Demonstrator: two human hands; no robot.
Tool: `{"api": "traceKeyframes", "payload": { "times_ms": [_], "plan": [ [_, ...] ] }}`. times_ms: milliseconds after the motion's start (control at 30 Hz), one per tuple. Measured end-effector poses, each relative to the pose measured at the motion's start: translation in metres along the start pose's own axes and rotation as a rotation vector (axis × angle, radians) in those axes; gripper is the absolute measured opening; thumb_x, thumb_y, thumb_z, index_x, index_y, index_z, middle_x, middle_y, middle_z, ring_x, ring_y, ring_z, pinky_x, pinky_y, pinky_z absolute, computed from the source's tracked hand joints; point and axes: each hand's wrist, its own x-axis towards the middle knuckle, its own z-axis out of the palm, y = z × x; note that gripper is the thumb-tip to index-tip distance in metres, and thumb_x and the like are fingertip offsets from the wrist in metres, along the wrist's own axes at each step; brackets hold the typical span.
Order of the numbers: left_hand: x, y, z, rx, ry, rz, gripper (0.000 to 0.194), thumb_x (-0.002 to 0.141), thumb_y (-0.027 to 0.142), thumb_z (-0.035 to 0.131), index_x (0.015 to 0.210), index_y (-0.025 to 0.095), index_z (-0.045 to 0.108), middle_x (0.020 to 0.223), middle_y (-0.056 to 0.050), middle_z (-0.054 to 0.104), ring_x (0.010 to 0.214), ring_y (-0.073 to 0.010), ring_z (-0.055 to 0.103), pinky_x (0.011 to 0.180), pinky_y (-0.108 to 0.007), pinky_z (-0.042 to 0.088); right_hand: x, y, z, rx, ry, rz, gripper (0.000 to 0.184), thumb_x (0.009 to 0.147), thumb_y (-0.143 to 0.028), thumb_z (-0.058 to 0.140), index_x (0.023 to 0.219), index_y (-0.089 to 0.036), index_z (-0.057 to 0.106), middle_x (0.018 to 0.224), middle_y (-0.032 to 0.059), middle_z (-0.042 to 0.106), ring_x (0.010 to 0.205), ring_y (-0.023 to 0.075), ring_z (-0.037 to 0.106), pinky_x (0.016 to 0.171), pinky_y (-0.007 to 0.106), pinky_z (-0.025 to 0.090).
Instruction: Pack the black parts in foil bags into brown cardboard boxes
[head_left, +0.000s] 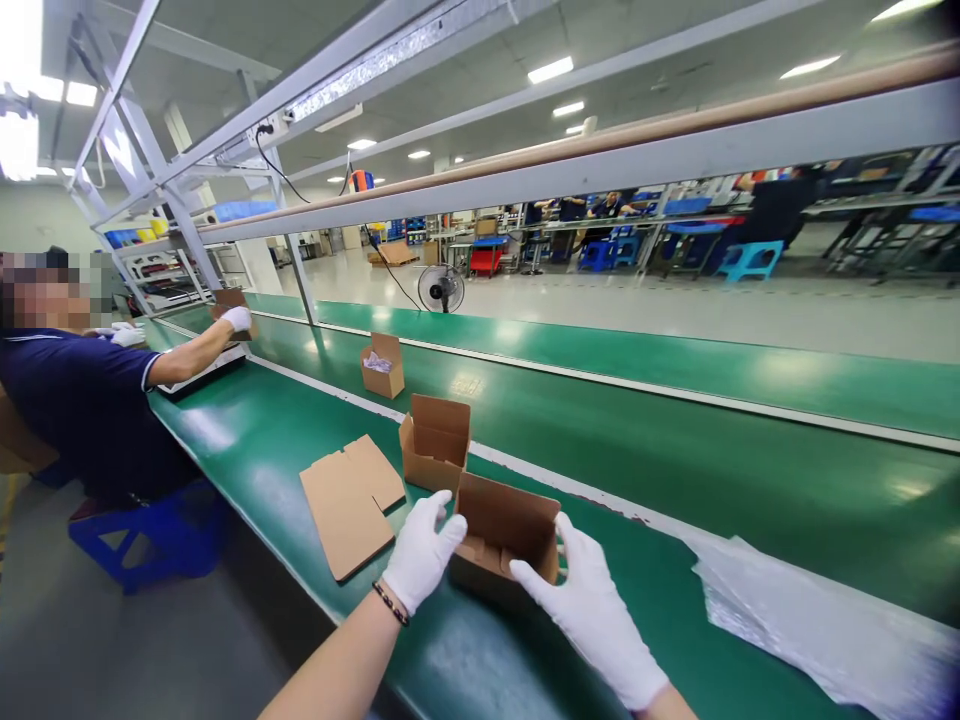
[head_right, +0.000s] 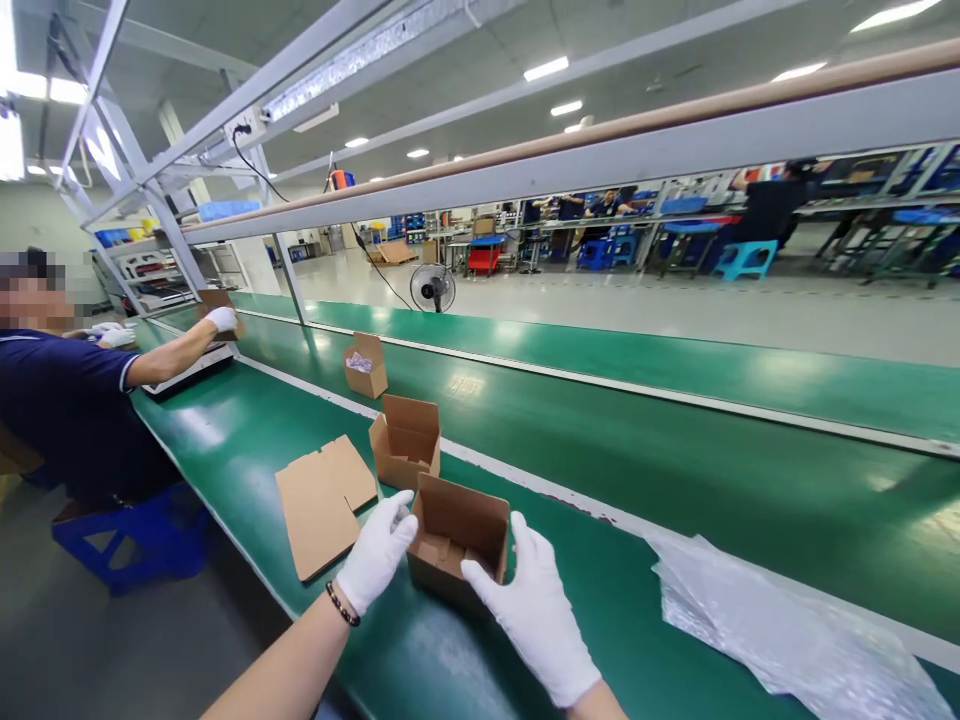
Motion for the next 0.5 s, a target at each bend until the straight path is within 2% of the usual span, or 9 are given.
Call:
{"api": "traceKeyframes", "payload": {
  "times_ms": [67,167,267,333,400,433,500],
  "plan": [
    [0.003,-0.001,0.001,0.040,0.007,0.046,0.047,0.075,0.051,0.070,0.111,0.021,0.066,0.107,-0.011,0.068,0.110,-0.0323,0.058,0.103,-0.046,0.040,0.011,-0.004,-0.003,-0.025,-0.025,0.012,0.079,0.079,-0.067,0.052,0.138,-0.014,0.045,0.132,0.0191,0.056,0.121,0.0368,0.055,0.104,0.054,0.041],
    [0.012,-0.009,0.004,0.026,0.040,0.001,0.035,0.083,0.053,0.060,0.092,0.021,0.069,0.087,-0.011,0.068,0.096,-0.0325,0.063,0.094,-0.048,0.046,0.025,0.001,-0.006,0.061,-0.055,0.042,0.061,0.086,-0.061,0.038,0.120,-0.015,0.059,0.124,0.0168,0.064,0.118,0.0362,0.058,0.105,0.055,0.040],
    [0.017,-0.020,0.002,-0.009,0.062,-0.032,0.042,0.089,0.056,0.046,0.091,0.019,0.067,0.084,-0.012,0.068,0.083,-0.0315,0.066,0.080,-0.049,0.053,0.039,0.017,-0.005,0.264,-0.034,0.060,0.059,0.083,-0.061,0.039,0.113,-0.016,0.062,0.126,0.0148,0.064,0.119,0.0332,0.058,0.102,0.049,0.046],
    [0.014,-0.026,-0.006,-0.005,0.070,-0.022,0.048,0.089,0.058,0.044,0.097,0.018,0.067,0.089,-0.013,0.070,0.086,-0.0317,0.067,0.083,-0.051,0.054,0.047,0.023,-0.007,0.299,0.002,0.102,0.062,0.081,-0.064,0.041,0.114,-0.016,0.062,0.127,0.0151,0.063,0.120,0.0341,0.056,0.100,0.049,0.047],
    [0.010,-0.030,-0.022,0.024,0.099,0.014,0.047,0.085,0.060,0.052,0.103,0.018,0.067,0.107,-0.013,0.069,0.108,-0.0335,0.062,0.101,-0.052,0.045,0.050,0.018,-0.013,0.260,0.072,0.116,0.071,0.080,-0.068,0.041,0.121,-0.013,0.060,0.127,0.0165,0.061,0.122,0.0360,0.054,0.102,0.051,0.044],
    [0.008,-0.033,-0.033,0.058,0.135,0.033,0.047,0.080,0.058,0.061,0.106,0.019,0.067,0.119,-0.014,0.065,0.123,-0.0350,0.052,0.111,-0.052,0.034,0.048,0.013,-0.018,0.228,0.118,0.116,0.078,0.079,-0.070,0.041,0.127,-0.011,0.056,0.125,0.0170,0.062,0.120,0.0370,0.055,0.102,0.053,0.044],
    [0.006,-0.042,-0.061,0.167,0.279,0.040,0.054,0.066,0.050,0.077,0.111,0.021,0.065,0.144,-0.014,0.047,0.145,-0.0367,0.020,0.120,-0.051,0.009,0.038,-0.004,-0.026,0.142,0.252,0.085,0.089,0.078,-0.073,0.043,0.138,-0.008,0.046,0.117,0.0182,0.063,0.108,0.0379,0.060,0.096,0.055,0.046]
  ]
}}
